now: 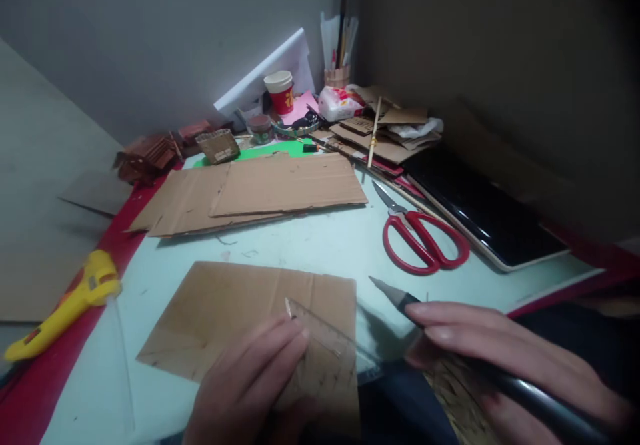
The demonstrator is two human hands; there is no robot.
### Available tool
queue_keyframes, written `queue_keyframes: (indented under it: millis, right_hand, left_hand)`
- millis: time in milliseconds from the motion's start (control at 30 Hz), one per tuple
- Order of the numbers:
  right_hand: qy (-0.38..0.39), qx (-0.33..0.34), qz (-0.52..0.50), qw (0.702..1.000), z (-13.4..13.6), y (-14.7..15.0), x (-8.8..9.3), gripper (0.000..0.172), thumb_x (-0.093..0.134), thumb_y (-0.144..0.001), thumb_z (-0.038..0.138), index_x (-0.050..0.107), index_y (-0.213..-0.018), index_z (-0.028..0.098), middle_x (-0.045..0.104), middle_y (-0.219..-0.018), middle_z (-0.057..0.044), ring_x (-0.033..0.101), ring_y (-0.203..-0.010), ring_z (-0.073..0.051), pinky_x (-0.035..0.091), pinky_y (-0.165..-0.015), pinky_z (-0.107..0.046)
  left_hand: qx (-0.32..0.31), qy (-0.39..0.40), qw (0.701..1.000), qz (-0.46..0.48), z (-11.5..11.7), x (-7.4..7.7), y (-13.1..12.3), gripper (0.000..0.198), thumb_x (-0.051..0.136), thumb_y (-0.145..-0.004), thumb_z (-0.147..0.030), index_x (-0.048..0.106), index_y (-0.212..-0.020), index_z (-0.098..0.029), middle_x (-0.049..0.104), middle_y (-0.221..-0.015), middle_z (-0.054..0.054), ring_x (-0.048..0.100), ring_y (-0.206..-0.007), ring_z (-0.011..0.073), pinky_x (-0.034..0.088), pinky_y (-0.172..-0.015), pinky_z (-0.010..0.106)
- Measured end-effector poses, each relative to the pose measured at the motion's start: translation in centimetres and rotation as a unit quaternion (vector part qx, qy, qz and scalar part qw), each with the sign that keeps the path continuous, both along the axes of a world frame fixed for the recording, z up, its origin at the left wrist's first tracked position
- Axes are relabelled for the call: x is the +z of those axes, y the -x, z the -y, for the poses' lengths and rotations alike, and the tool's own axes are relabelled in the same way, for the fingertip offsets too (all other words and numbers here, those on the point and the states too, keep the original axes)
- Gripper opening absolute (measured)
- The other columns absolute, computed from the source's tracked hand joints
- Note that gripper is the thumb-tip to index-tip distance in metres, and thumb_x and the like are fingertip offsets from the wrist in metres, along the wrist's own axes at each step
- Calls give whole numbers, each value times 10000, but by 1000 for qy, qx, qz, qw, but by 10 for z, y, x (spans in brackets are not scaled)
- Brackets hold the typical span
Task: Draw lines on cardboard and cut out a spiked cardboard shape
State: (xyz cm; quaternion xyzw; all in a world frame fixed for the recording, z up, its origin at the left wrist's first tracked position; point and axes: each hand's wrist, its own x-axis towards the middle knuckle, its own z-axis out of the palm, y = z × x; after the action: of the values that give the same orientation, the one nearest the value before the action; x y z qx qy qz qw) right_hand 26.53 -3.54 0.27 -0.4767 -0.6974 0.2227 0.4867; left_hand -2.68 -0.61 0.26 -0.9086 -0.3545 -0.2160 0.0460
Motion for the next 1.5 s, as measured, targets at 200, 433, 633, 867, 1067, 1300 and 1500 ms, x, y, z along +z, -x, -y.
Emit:
queue_keyframes:
  millis: [200,433,633,867,1067,1300,1500]
  right_hand:
    - [37,109,-23,993,-46,25,36,165,629,-995,327,687,-1148,346,745,-1160,46,688,-1112,-151,513,-995,-192]
    - [142,133,-45,980,-71,53,43,63,663,-959,282,674,-1007,242,726,-961,-1,691,-886,-163,550,-723,-241]
    - [153,138,-31,978,-75,57,45,46,647,-947,229,670,-982,209,730,-949,-35,694,-883,-191,540,-678,-264]
    - [145,139,-13,980,-77,60,46,48,652,-940,214,670,-982,199,727,-932,-27,692,-840,-173,544,-687,-264]
    - [136,142,-4,980,-78,60,47,49,649,-949,220,672,-982,191,725,-935,-29,692,-852,-170,543,-701,-258]
    - [124,140,5,982,-77,63,47,31,669,-929,206,664,-957,193,715,-897,-12,677,-795,-151,530,-682,-256]
    - [121,140,25,982,-71,56,49,22,646,-962,227,644,-955,206,686,-890,1,660,-785,-141,514,-663,-245]
  left_hand:
    - [7,-8,1000,4,-1,-5,2,397,572,-987,-402,594,-1304,-162,749,-1250,71,623,-1267,190,460,-1118,307]
    - [5,-6,1000,16,2,-15,3,461,599,-968,-394,573,-1370,-169,727,-1300,73,609,-1295,218,460,-1127,334]
    - [14,23,998,58,4,-13,-5,352,544,-1010,-347,582,-1321,-187,741,-1262,67,582,-1313,200,430,-1139,334]
    - [9,35,997,68,1,-10,-9,324,482,-1039,-342,576,-1305,-183,739,-1247,52,573,-1305,189,401,-1152,319]
    - [15,29,998,63,3,-12,-8,348,498,-1031,-362,572,-1323,-189,733,-1271,54,576,-1307,200,434,-1129,336]
    - [14,24,998,59,1,-10,-6,341,541,-1000,-339,585,-1302,-186,758,-1223,82,654,-1228,238,530,-1052,381]
    - [-19,-1,1000,15,-3,-6,0,398,610,-947,-341,593,-1304,-165,760,-1236,79,676,-1205,238,572,-1011,360]
